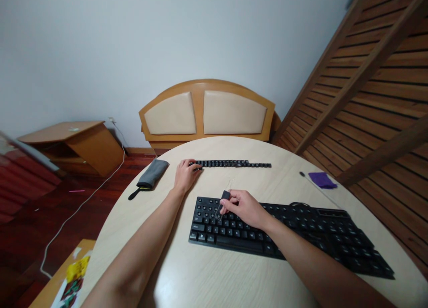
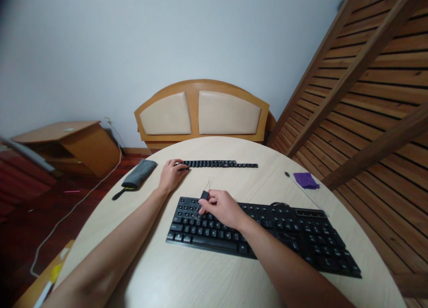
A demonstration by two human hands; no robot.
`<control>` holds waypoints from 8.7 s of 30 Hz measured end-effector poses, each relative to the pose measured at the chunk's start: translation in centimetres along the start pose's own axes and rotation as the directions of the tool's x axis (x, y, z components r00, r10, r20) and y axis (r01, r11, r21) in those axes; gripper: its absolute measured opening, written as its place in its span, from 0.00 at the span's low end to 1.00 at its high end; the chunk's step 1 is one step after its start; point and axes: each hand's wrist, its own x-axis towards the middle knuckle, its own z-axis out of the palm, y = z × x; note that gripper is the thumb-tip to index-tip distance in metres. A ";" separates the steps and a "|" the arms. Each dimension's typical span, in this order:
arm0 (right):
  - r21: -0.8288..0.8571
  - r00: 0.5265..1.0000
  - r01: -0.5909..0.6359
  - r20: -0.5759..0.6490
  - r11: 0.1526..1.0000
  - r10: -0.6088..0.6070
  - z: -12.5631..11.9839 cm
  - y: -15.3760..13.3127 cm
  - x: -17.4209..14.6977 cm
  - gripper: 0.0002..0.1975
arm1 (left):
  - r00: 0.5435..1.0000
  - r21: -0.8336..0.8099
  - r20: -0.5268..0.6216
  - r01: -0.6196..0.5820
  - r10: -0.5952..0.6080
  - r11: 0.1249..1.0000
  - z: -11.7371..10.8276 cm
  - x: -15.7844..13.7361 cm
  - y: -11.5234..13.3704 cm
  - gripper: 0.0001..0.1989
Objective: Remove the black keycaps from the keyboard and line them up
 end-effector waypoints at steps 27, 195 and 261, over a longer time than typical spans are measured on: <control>0.021 1.000 0.000 -0.003 1.000 0.000 0.1 -0.2 -0.1 0.20 | 0.998 0.025 0.011 0.057 -0.058 0.998 0.8 0.3 -0.7 0.08; -0.326 0.988 0.062 -0.113 0.943 -0.104 1.1 0.2 -0.5 0.13 | 0.898 -0.451 0.383 -0.022 0.216 0.892 -7.9 -8.3 9.5 0.01; 0.022 0.986 0.041 -0.162 0.999 -0.037 1.0 0.4 0.1 0.17 | 0.967 -0.447 0.088 -0.176 0.239 0.877 -8.7 -6.4 9.3 0.09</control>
